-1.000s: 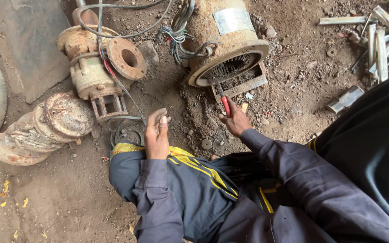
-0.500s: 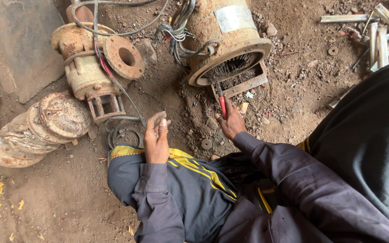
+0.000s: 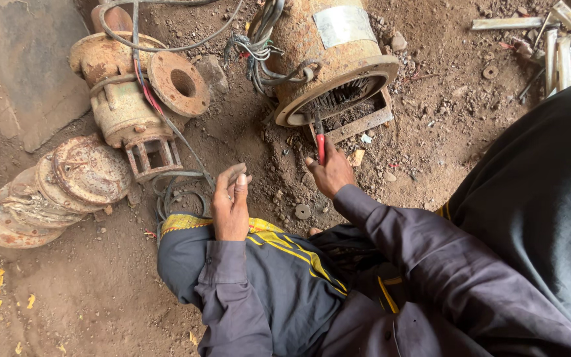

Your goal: The person sits on the ground and uses pliers to pull and remove copper wires from the stator of a disassembled electric motor. The person repeatedly reaches into the motor housing to extract wire strands, placing the removed pieces on the ground nearby.

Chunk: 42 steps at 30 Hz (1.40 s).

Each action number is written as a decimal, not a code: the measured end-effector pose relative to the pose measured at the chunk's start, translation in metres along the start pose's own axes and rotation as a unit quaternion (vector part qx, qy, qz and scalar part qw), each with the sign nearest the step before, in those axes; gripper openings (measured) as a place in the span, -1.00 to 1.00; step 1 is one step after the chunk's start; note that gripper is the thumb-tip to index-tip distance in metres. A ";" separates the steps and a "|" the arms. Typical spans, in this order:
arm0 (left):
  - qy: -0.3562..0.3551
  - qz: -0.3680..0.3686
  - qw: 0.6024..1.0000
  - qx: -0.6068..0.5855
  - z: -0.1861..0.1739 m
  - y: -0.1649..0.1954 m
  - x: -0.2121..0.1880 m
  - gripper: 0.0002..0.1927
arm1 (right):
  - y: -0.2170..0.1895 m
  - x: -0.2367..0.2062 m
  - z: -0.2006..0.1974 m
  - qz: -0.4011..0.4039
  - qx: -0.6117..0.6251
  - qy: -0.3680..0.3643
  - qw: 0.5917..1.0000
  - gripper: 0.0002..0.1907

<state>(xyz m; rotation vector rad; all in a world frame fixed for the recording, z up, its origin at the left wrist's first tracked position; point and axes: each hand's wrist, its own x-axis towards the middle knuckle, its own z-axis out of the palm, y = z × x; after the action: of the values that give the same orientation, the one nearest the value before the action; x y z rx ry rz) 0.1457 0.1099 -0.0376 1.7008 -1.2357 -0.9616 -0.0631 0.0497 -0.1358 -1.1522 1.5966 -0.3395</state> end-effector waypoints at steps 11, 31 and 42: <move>-0.013 -0.004 0.999 0.031 0.013 0.009 0.005 -0.65 | 0.026 0.032 -0.029 0.160 0.323 -0.147 0.921 -0.40; -0.034 0.163 0.985 0.042 0.087 0.092 0.066 -0.65 | 0.139 0.008 0.017 0.125 0.188 -0.220 0.949 -0.34; -0.143 0.258 0.826 0.480 0.192 0.140 0.186 -0.39 | 0.077 0.015 -0.040 0.076 0.324 -0.149 0.931 -0.22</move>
<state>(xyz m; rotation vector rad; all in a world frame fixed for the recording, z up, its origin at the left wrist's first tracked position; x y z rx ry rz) -0.0341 -0.1302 -0.0057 1.7454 -2.5106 -0.2221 -0.1345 0.0620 -0.1848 -0.5344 1.1608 -0.5150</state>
